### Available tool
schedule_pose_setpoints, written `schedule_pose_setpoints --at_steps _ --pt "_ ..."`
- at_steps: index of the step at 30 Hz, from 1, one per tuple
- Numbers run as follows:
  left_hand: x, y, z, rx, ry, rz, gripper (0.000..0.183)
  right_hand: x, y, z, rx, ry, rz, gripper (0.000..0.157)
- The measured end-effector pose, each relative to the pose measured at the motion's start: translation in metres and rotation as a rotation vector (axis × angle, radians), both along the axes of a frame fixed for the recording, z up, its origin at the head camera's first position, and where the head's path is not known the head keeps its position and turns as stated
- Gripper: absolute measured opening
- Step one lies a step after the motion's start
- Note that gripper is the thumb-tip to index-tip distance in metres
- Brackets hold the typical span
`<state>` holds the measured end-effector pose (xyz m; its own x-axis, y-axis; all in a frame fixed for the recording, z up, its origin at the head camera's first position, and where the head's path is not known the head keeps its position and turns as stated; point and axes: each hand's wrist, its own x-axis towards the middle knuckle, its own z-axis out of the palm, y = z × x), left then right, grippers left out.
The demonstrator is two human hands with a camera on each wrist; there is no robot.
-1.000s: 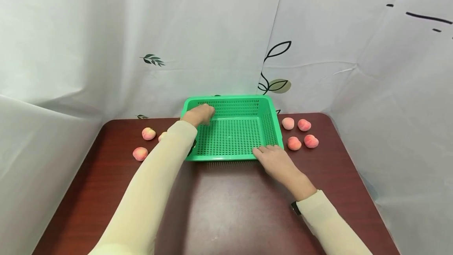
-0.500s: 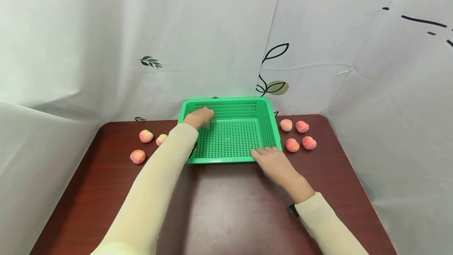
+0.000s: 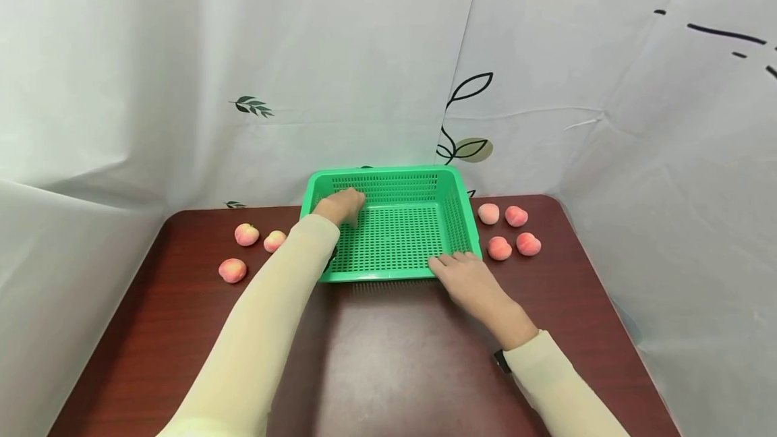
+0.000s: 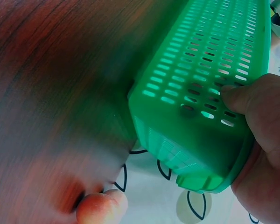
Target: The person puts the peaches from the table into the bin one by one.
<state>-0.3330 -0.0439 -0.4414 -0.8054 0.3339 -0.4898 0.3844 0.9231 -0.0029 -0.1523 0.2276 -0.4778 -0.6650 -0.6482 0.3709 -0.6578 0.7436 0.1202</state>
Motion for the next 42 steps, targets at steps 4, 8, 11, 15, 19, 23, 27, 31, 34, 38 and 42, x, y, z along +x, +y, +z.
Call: schedule_pose_setpoints --at_steps 4,8,11,15,19,23,27,31,34,38,42 --pt "0.002 -0.001 0.002 0.001 0.004 0.003 0.06 0.001 -0.001 0.002 0.012 -0.008 -0.014 0.022" --pt "0.003 -0.002 0.004 -0.009 -0.001 0.006 0.058 0.001 -0.002 0.003 0.015 -0.013 -0.015 0.022" --pt "0.003 -0.002 0.005 -0.015 -0.004 0.009 0.06 0.002 -0.003 0.003 0.012 -0.006 -0.012 0.021" --pt "0.002 -0.002 0.006 -0.016 -0.011 0.013 0.064 0.002 -0.003 0.003 0.006 0.006 -0.008 0.021" --pt "0.006 -0.004 0.013 -0.002 -0.012 0.011 0.07 0.002 -0.003 0.003 0.0 0.011 -0.007 0.021" --pt "0.01 -0.007 0.021 0.024 0.0 0.016 0.071 0.001 -0.003 0.003 -0.01 0.012 -0.003 0.022" --pt "0.012 -0.01 0.029 0.047 0.019 0.017 0.058 0.001 -0.002 0.003 -0.02 0.017 0.006 0.022" --pt "0.011 -0.01 0.036 0.073 0.018 0.001 0.045 0.001 -0.001 0.002 -0.022 0.024 0.007 0.021" --pt "0.008 -0.009 0.042 0.098 0.015 -0.011 0.054 0.0 -0.001 0.002 -0.022 0.022 0.006 0.021" --pt "0.007 -0.008 0.05 0.143 -0.002 -0.011 0.08 0.0 -0.001 0.002 -0.013 0.015 0.005 0.022" --pt "0.01 -0.007 0.058 0.155 0.005 -0.032 0.088 0.001 -0.001 0.003 -0.003 0.01 0.0 0.022"
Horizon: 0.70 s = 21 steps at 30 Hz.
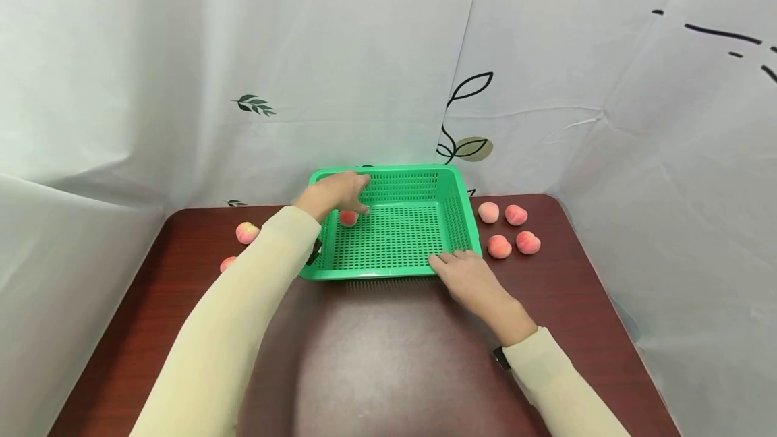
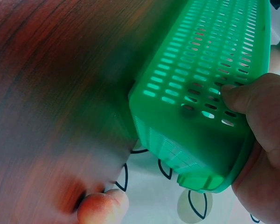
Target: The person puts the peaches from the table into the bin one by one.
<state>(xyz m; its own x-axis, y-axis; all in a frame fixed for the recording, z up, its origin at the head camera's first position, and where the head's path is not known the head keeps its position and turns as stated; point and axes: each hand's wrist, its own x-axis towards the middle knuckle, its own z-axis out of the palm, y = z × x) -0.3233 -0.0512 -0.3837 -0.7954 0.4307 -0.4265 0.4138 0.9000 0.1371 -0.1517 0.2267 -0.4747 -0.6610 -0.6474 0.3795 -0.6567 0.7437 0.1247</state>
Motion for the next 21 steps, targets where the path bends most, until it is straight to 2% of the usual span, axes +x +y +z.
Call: schedule_pose_setpoints --at_steps 6,13,21 --pt "0.008 -0.002 0.01 -0.022 0.073 -0.058 0.084 0.0 0.0 0.001 0.004 0.001 -0.002 0.021" --pt "0.028 -0.016 0.02 -0.027 0.174 -0.11 0.076 0.0 -0.001 0.0 0.004 -0.005 -0.002 0.022" --pt "0.055 -0.047 0.034 0.079 0.283 -0.116 0.069 0.0 -0.001 0.0 -0.008 -0.011 -0.014 0.023"
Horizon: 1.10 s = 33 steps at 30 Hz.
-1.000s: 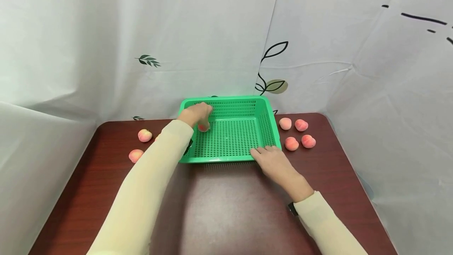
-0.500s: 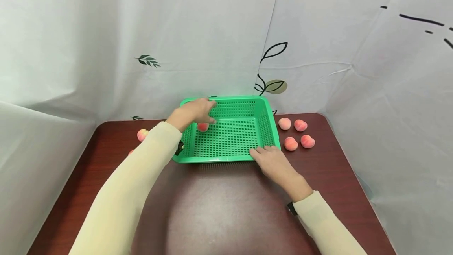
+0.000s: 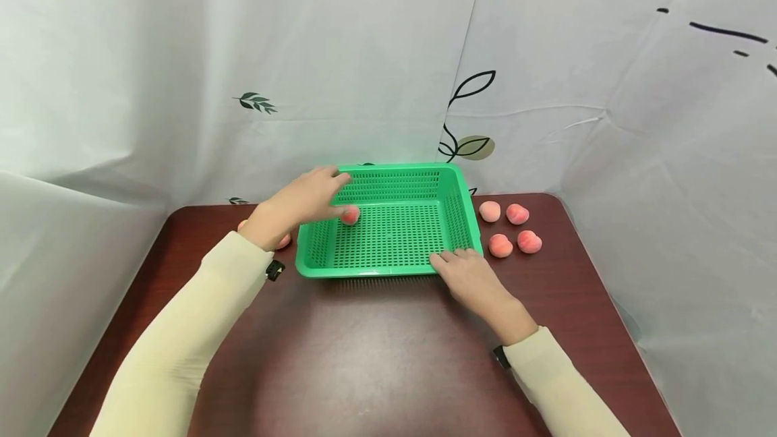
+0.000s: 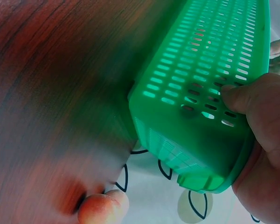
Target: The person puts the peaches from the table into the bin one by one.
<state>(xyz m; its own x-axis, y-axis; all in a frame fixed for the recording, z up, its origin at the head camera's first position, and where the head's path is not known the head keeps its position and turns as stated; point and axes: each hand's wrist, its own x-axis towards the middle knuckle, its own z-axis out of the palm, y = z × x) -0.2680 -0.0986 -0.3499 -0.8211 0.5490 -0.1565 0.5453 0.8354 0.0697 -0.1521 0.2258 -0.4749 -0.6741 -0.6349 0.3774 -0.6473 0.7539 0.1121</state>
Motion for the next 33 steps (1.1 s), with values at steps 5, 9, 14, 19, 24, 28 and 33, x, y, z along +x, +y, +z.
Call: schedule_pose_setpoints --at_steps 5,9,14,19,24,28,33 --pt "0.015 -0.023 0.004 0.086 0.085 0.011 0.065 0.0 -0.001 -0.001 -0.003 0.0 0.009 0.023" --pt "0.027 -0.041 0.001 0.123 0.124 0.047 0.068 -0.001 -0.001 -0.002 -0.009 0.002 0.014 0.022" --pt "0.04 -0.06 -0.004 0.131 0.159 0.081 0.072 -0.002 0.0 -0.002 -0.012 0.001 0.013 0.021" --pt "0.053 -0.078 -0.012 0.188 0.201 0.089 0.072 -0.002 0.0 -0.002 -0.013 0.001 0.012 0.022" --pt "0.064 -0.093 -0.017 0.227 0.258 0.103 0.069 -0.002 0.001 -0.002 -0.03 0.021 0.025 0.021" --pt "0.075 -0.103 -0.025 0.242 0.289 0.119 0.07 -0.002 0.001 -0.002 -0.034 0.019 0.027 0.02" --pt "0.087 -0.116 -0.042 0.241 0.27 0.168 0.073 0.0 0.0 -0.002 -0.021 0.009 0.015 0.022"
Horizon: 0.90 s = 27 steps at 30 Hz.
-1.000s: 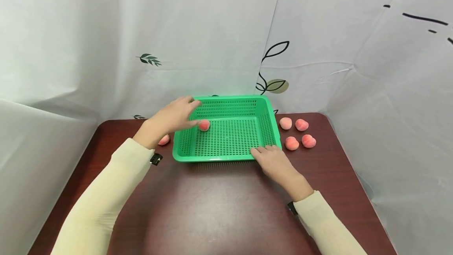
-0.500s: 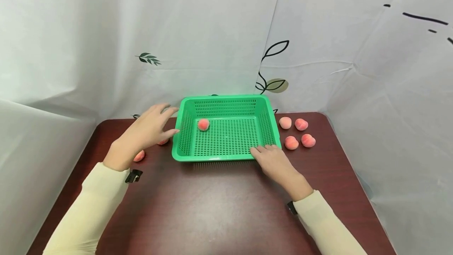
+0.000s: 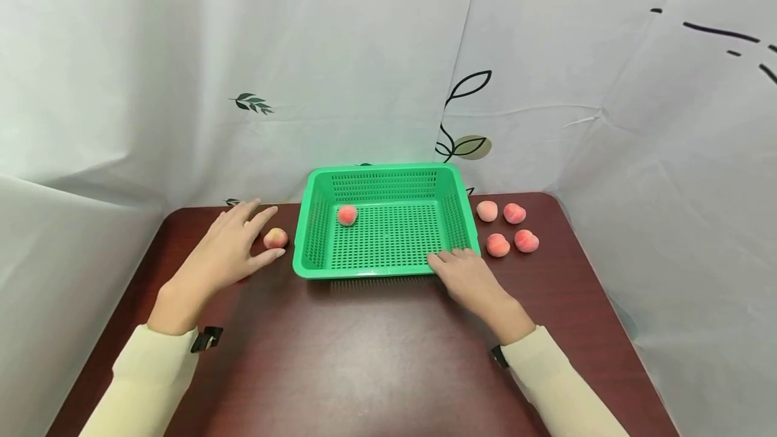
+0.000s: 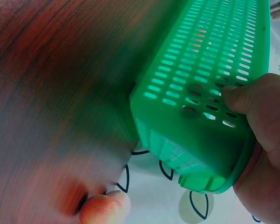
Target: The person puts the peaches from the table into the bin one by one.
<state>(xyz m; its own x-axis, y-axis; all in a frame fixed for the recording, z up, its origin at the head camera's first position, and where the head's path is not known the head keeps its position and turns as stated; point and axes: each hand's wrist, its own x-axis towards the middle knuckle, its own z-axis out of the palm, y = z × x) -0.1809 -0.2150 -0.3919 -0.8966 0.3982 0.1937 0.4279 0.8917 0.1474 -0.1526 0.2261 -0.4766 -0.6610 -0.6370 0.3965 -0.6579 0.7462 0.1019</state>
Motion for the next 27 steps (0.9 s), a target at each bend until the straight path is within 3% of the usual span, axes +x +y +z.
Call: schedule_pose_setpoints --at_steps 7,18,27 --pt "0.012 -0.021 -0.023 -0.005 -0.101 0.073 0.077 0.001 -0.001 0.0 0.002 0.003 -0.006 0.021" --pt "0.02 -0.041 -0.044 -0.038 -0.044 0.071 0.072 0.0 -0.002 0.002 0.006 -0.006 -0.008 0.022" --pt "0.021 -0.05 -0.062 -0.059 -0.135 0.112 0.073 0.001 -0.001 0.002 0.013 -0.014 -0.019 0.024"
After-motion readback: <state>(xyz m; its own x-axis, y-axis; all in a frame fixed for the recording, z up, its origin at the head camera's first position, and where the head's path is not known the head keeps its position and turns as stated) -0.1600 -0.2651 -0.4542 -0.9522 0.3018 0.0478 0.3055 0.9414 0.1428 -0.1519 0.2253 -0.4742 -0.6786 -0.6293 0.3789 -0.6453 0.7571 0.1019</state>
